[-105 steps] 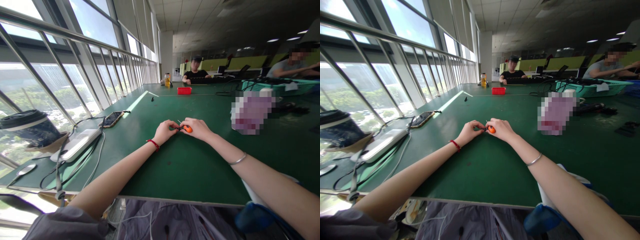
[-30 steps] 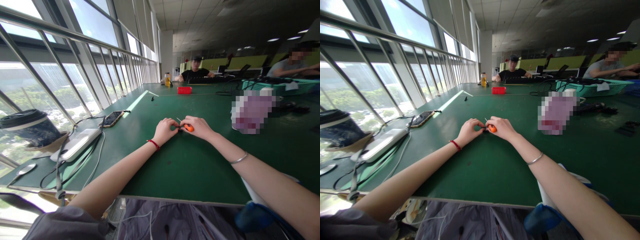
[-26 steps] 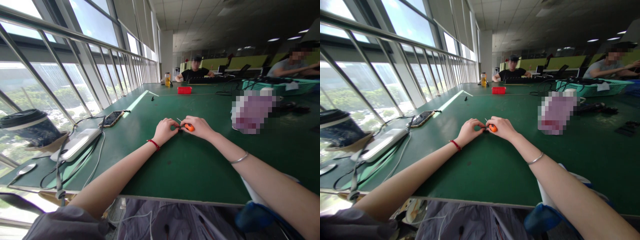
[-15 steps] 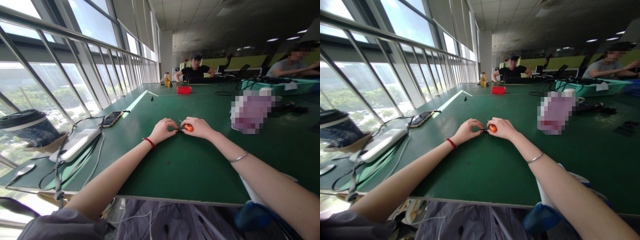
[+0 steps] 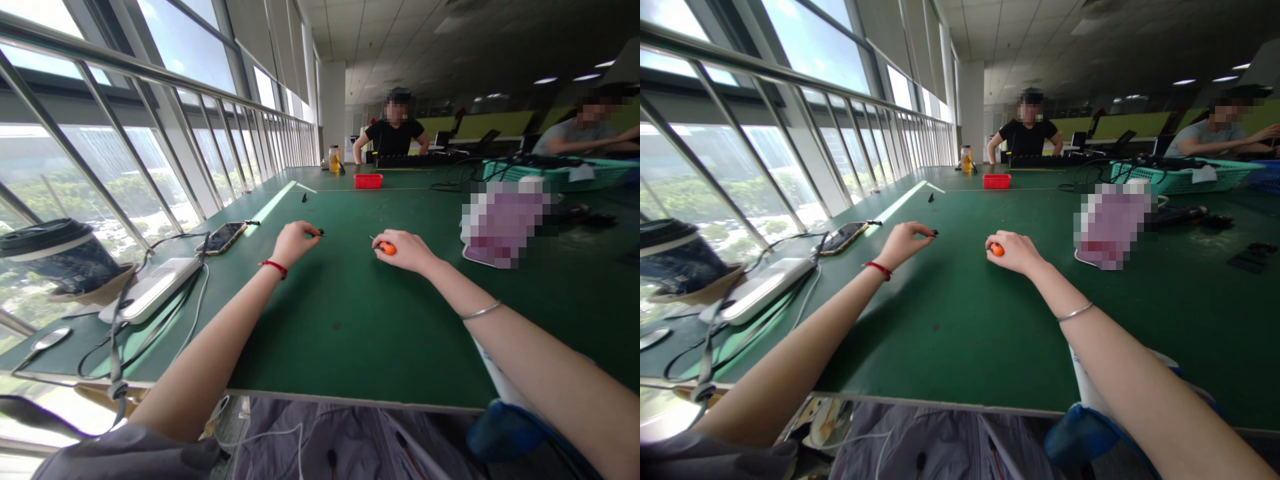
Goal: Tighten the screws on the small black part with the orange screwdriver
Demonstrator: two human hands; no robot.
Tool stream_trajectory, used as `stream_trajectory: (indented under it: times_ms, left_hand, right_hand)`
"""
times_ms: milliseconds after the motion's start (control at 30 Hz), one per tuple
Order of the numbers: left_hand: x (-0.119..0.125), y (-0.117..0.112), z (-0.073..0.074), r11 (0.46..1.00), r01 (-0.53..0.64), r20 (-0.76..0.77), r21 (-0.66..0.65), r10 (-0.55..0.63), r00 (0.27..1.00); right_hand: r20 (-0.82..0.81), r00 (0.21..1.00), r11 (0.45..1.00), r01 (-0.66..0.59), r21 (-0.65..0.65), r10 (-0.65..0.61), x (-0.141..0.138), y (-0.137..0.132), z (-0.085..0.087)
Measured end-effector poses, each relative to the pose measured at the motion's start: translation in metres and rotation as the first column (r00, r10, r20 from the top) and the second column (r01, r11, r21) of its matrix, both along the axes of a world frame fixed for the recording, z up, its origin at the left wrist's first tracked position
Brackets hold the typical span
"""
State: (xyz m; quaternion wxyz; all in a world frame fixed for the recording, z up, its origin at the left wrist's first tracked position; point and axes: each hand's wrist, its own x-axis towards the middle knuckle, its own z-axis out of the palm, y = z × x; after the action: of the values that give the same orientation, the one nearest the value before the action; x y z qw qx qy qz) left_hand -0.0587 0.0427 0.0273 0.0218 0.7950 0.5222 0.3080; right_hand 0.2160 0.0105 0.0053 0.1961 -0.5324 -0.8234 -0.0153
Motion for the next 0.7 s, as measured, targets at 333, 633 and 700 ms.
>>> stream_trajectory:
  times_ms: [333, 633, 700]
  left_hand:
    - [-0.129, 0.018, 0.005, 0.813, -0.560, -0.093, -0.159, 0.553, 0.828]
    - [-0.158, 0.028, -0.001, 0.884, -0.389, -0.022, -0.259, 0.397, 0.918]
    - [-0.163, 0.024, 0.001, 0.906, -0.326, 0.011, -0.269, 0.341, 0.940]
  right_hand:
    - [0.040, 0.999, 1.000, -0.002, 0.000, 0.002, -0.001, 0.001, -0.002]
    - [0.050, 0.999, 1.000, -0.009, 0.006, 0.009, -0.001, 0.000, -0.001]
    - [0.045, 0.999, 1.000, -0.012, 0.000, 0.012, -0.001, 0.000, -0.001]
